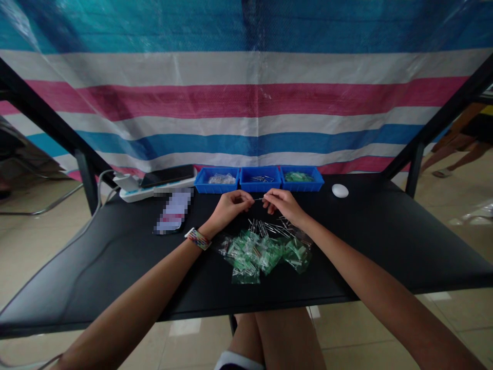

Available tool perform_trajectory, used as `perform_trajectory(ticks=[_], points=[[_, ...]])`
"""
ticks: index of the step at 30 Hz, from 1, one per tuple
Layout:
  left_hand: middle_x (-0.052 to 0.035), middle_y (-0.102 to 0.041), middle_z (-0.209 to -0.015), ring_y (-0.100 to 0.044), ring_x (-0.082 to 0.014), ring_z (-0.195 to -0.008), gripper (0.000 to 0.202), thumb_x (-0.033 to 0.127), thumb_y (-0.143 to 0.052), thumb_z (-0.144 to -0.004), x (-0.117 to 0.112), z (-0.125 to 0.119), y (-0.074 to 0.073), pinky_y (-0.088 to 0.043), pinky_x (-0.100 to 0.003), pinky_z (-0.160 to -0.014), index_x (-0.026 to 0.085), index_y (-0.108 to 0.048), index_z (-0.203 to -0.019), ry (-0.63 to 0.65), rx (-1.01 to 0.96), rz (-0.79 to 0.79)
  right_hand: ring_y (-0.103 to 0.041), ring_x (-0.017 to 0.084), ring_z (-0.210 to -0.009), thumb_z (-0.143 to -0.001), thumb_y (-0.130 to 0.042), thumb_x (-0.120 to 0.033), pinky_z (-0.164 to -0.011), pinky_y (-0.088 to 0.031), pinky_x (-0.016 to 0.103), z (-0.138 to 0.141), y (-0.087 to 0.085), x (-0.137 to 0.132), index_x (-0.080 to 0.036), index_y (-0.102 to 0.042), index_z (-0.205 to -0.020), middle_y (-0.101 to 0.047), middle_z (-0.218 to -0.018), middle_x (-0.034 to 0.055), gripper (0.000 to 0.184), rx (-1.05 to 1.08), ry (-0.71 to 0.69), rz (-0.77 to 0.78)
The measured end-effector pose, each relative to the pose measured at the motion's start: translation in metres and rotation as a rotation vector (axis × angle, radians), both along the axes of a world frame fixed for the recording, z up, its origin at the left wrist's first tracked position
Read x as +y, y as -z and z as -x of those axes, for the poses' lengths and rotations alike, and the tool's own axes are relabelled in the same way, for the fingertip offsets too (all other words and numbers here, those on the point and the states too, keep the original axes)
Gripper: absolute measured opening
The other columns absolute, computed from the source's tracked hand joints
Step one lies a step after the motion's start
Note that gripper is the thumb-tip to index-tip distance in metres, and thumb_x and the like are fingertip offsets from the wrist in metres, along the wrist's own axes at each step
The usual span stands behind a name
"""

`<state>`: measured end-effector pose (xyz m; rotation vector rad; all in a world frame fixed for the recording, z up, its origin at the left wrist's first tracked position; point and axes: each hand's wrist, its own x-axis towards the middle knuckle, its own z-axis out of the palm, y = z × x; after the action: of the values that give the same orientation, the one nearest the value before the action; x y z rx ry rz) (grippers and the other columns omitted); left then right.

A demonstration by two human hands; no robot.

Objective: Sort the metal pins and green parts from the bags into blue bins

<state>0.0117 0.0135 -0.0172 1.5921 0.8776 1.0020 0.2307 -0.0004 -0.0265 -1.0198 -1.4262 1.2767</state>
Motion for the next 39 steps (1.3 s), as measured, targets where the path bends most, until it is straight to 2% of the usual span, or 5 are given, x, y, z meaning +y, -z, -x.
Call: perform_trajectory(ticks=[8,12,15,25,39], points=[[0.0024,-0.061,-0.068,-0.056,-0.0111,-0.059,0.035,0.046,-0.081,-0.08,-0.0001,0.0006,0.0003,-0.045,-0.023,-0.057,0.018,-0.064,-0.092,-0.012,-0.05,0.033,-0.062,0.011,-0.052,-0.077,-0.081,-0.049,-0.051,-0.05,0.024,0.0001,-0.0004,-0.0009,-0.018,-0.069,-0.085,-0.073,-0.074,0.0017,0.034,0.022,-0.011,-0.024],[-0.0014,-0.063,-0.07,-0.059,-0.0129,-0.06,0.038,0.054,-0.065,-0.091,0.0004,0.0018,0.0001,-0.045,-0.025,-0.056,0.017,-0.064,-0.084,0.02,-0.047,0.08,-0.062,0.011,-0.052,-0.076,-0.083,-0.046,-0.051,-0.05,0.024,0.0008,-0.0022,-0.0033,-0.018,-0.069,-0.087,-0.073,-0.077,0.0023,0.034,0.042,0.003,-0.061],[-0.002,-0.062,-0.065,-0.057,-0.0136,-0.058,0.045,0.059,-0.06,-0.092,0.0016,0.0018,0.0015,-0.045,-0.026,-0.057,0.017,-0.065,-0.078,0.036,-0.006,0.099,-0.062,0.012,-0.053,-0.076,-0.083,-0.047,-0.051,-0.051,0.025,0.0015,-0.0035,-0.005,-0.019,-0.069,-0.087,-0.073,-0.077,0.002,0.034,0.032,0.013,-0.095],[0.0005,-0.062,-0.064,-0.054,-0.0122,-0.058,0.033,0.048,-0.069,-0.087,0.0,0.0007,-0.0001,-0.043,-0.026,-0.06,0.018,-0.064,-0.075,0.031,0.029,0.047,-0.062,0.011,-0.053,-0.076,-0.082,-0.043,-0.051,-0.051,0.025,0.001,-0.0025,-0.005,-0.019,-0.069,-0.086,-0.071,-0.077,0.0011,0.03,0.019,0.038,-0.117],[0.0009,-0.062,-0.069,-0.056,-0.0102,-0.06,0.03,0.043,-0.08,-0.08,0.0002,0.0012,0.0033,-0.044,-0.023,-0.058,0.015,-0.069,-0.085,0.008,-0.044,0.045,-0.061,0.012,-0.052,-0.076,-0.084,-0.042,-0.051,-0.049,0.025,0.0014,-0.0057,-0.0064,-0.018,-0.069,-0.084,-0.067,-0.074,-0.0007,0.029,0.025,0.076,-0.129]])
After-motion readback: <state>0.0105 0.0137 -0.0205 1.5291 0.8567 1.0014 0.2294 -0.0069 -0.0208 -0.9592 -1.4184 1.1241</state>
